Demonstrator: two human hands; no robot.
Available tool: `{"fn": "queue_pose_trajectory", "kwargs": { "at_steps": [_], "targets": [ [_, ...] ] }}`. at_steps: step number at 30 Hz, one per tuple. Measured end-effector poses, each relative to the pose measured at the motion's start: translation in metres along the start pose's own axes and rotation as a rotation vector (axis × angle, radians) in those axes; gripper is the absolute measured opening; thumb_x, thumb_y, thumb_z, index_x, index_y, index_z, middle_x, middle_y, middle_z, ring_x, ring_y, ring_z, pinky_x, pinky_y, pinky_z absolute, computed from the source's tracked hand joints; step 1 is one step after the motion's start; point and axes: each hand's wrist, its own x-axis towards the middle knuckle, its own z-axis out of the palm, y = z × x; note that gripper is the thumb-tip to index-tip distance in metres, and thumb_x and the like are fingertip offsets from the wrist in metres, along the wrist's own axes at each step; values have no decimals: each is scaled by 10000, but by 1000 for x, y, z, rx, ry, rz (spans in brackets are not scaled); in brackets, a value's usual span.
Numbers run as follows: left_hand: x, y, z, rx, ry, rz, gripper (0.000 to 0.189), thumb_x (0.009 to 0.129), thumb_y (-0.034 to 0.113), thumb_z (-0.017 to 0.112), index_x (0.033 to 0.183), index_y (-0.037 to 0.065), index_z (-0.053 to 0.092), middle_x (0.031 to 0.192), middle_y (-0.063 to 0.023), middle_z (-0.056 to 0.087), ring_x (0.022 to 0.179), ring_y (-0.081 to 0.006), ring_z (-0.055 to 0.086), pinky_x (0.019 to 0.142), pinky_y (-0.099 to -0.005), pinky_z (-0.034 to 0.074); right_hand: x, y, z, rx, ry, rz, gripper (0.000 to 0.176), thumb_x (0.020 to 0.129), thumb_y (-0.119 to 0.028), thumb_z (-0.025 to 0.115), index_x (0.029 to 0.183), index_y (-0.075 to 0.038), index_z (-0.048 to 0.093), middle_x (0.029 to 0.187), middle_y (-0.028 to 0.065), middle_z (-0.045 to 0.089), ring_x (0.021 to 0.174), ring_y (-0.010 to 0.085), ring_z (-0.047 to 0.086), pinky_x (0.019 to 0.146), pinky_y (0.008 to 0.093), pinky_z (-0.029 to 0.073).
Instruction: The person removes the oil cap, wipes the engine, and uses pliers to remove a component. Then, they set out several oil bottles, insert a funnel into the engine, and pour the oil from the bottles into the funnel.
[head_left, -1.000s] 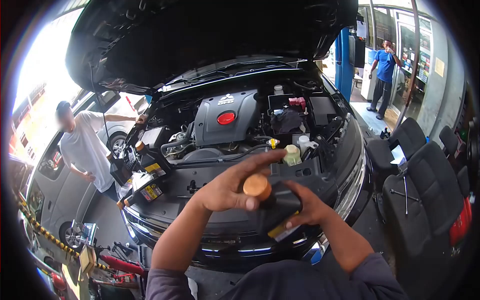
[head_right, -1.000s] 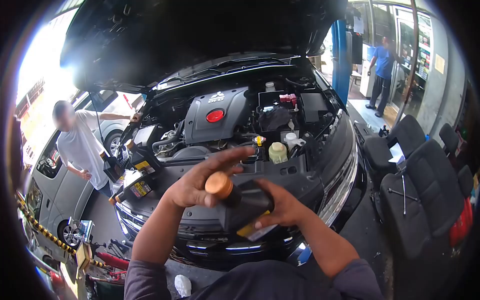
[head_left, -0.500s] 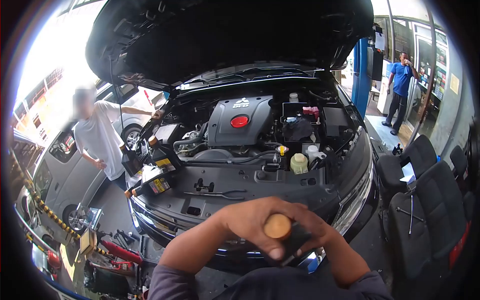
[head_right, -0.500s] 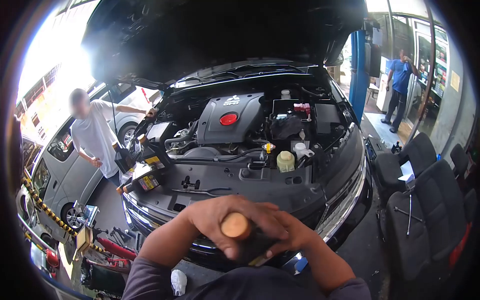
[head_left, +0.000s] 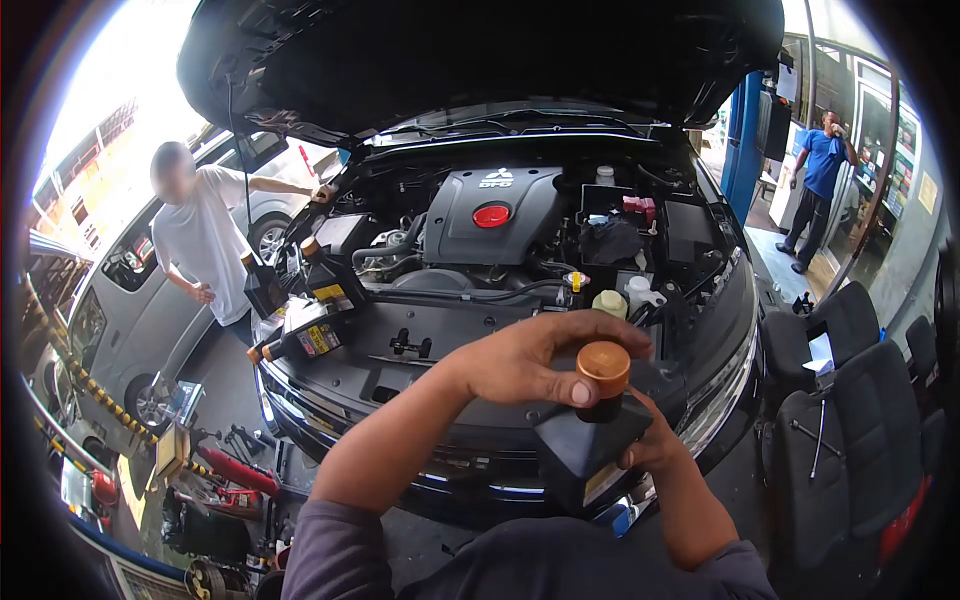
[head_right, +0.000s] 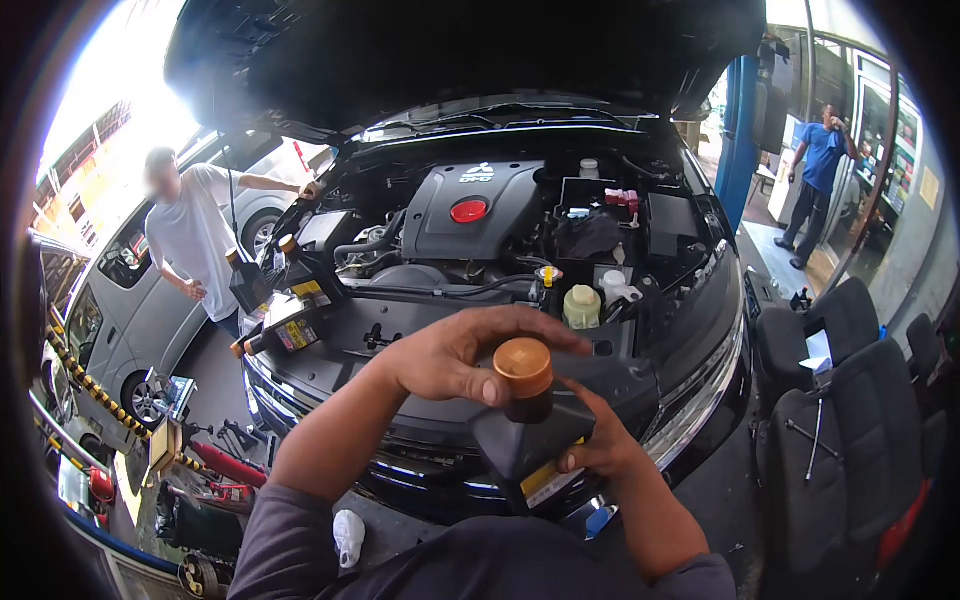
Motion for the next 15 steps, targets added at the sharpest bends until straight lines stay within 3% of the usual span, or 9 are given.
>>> {"fn": "queue_pose_trajectory", "kwargs": {
  "at_steps": [3,4,7,8,11,15],
  "targets": [
    [13,14,-23,419,-111,202,733,846,627,805,1324,82,697,1206,-142,671,1142,-306,658,1060,-433,498,1,-3,3,54,-2,19,1155,628,-212,992,1574,28,376,1346,124,671,1279,267,653,1147,438,477],
    [13,29,-30,561,-189,100,751,856,641,780,1357,92,671,1178,-145,674,1114,-320,675,1001,-453,540,2,-7,2,25,4,24,1135,636,-207,988,1569,29,387,1342,123,673,1274,265,654,1141,433,479],
    [17,43,-33,558,-233,-26,708,882,633,757,1338,97,682,1176,-144,670,1099,-318,686,866,-491,566,4,-18,-3,-76,24,14,1073,662,-189,974,1554,29,419,1333,117,673,1263,253,652,1123,410,481],
    [20,39,-31,575,-206,63,662,913,629,724,1259,65,695,1103,-172,703,1011,-333,723,785,-491,564,4,-20,-4,-118,30,-7,1051,672,-179,968,1550,26,428,1333,114,670,1260,247,649,1117,399,479],
    [22,49,-28,869,-154,-202,627,938,615,698,1175,35,688,1001,-200,726,929,-366,738,786,-494,564,5,-26,3,-326,168,-41,1030,682,-169,969,1549,14,443,1335,108,661,1253,231,634,1106,374,468],
    [39,62,-16,1217,-141,-427,593,962,565,686,1169,11,654,900,-199,746,886,-411,743,812,-478,578,10,-25,10,-460,323,-31,1056,677,-197,988,1558,-3,440,1333,108,659,1251,226,619,1114,364,451]
  ]
}}
